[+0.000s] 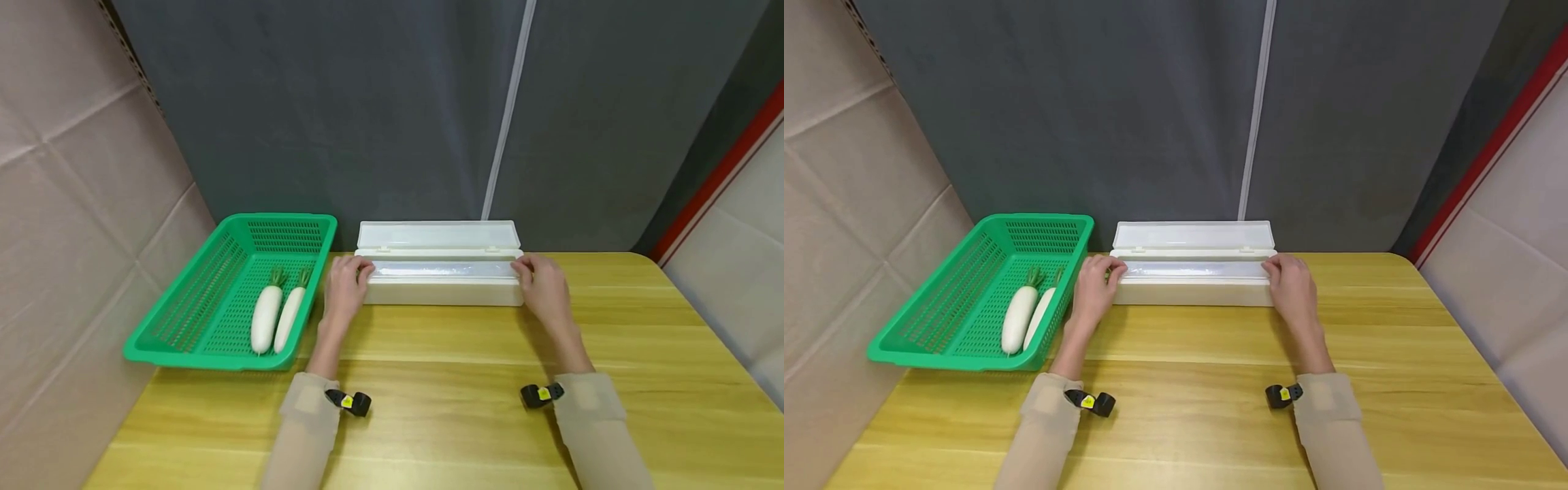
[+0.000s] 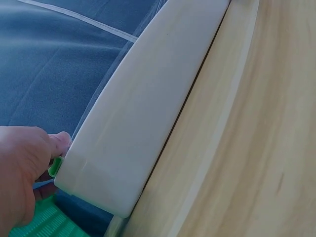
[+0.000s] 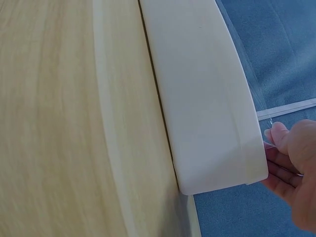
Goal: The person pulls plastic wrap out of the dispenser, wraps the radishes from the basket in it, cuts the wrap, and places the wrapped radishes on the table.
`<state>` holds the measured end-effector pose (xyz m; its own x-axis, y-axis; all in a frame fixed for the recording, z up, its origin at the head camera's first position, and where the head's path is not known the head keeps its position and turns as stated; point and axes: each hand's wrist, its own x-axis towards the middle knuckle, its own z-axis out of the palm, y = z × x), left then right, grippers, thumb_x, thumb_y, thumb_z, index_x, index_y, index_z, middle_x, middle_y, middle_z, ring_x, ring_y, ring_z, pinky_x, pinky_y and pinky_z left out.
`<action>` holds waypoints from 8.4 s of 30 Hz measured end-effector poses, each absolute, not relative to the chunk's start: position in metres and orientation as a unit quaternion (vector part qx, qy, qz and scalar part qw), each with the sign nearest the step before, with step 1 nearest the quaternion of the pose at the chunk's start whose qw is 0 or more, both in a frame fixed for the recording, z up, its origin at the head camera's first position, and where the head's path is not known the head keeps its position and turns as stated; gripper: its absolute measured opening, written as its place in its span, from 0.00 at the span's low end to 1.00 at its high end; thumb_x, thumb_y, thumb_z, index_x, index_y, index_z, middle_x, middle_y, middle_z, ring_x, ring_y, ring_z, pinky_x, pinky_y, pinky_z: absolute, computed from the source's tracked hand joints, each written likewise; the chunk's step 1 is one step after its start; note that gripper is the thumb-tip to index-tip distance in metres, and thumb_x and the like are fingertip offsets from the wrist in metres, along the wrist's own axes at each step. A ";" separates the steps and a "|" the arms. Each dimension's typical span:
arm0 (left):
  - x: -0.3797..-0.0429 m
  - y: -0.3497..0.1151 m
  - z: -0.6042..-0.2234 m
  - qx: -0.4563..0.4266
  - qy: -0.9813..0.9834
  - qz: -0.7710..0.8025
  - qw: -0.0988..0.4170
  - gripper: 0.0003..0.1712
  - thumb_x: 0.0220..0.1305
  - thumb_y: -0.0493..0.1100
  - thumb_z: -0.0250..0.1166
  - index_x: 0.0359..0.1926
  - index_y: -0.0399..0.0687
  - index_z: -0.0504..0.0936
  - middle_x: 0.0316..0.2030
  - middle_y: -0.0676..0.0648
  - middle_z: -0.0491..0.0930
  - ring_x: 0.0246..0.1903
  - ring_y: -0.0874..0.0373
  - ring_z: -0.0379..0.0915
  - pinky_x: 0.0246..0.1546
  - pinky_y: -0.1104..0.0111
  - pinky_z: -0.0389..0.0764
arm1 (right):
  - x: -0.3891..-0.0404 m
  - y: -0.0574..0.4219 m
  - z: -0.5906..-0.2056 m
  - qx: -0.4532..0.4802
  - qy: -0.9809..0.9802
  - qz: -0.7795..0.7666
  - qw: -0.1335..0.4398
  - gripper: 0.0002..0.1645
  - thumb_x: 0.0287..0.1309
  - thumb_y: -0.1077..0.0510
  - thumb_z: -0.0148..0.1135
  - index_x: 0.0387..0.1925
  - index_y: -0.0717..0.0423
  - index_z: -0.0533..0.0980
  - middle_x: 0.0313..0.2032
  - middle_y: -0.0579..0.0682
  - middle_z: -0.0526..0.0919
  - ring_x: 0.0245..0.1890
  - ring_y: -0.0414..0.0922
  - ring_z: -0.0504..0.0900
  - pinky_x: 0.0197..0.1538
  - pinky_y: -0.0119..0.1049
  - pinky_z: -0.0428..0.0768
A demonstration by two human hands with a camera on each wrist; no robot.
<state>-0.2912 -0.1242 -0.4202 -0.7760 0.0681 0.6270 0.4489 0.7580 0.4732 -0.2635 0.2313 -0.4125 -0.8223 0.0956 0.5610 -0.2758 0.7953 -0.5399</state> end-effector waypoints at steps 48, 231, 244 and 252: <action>-0.301 -0.120 -0.417 -0.179 -0.829 -0.374 0.375 0.03 0.63 0.32 0.70 0.34 0.33 0.86 0.35 0.39 0.83 0.34 0.47 0.82 0.37 0.60 0.84 | -0.280 0.217 -0.412 0.026 -0.848 0.386 0.363 0.08 0.69 0.68 0.59 0.36 0.74 0.79 0.31 0.64 0.81 0.29 0.57 0.84 0.34 0.15 0.66; -0.206 -0.110 -0.276 -0.251 -0.588 -0.449 0.624 0.06 0.54 0.23 0.72 0.34 0.30 0.87 0.35 0.40 0.86 0.35 0.46 0.82 0.40 0.72 0.82 | -0.187 0.187 -0.269 0.075 -0.561 0.488 0.664 0.05 0.63 0.73 0.63 0.32 0.76 0.80 0.32 0.62 0.85 0.30 0.33 0.86 0.43 0.27 0.82; -0.202 -0.113 -0.275 -0.268 -0.588 -0.453 0.614 0.06 0.62 0.35 0.72 0.33 0.33 0.87 0.33 0.40 0.84 0.32 0.46 0.80 0.41 0.70 0.81 | -0.184 0.191 -0.269 0.083 -0.566 0.483 0.663 0.06 0.62 0.73 0.63 0.30 0.77 0.79 0.29 0.60 0.85 0.27 0.30 0.83 0.39 0.22 0.79; -0.200 -0.118 -0.281 -0.294 -0.608 -0.444 0.589 0.10 0.68 0.37 0.68 0.33 0.33 0.85 0.30 0.39 0.81 0.29 0.48 0.74 0.36 0.72 0.74 | -0.182 0.200 -0.273 0.111 -0.583 0.474 0.651 0.09 0.61 0.72 0.65 0.29 0.79 0.76 0.26 0.58 0.83 0.24 0.30 0.79 0.36 0.19 0.76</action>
<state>-0.2002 -0.1175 -0.2812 -0.1347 -0.1656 0.9769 0.8803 0.4326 0.1947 -0.1819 0.2000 -0.2732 -0.1279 0.4873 0.8638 -0.7466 0.5260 -0.4073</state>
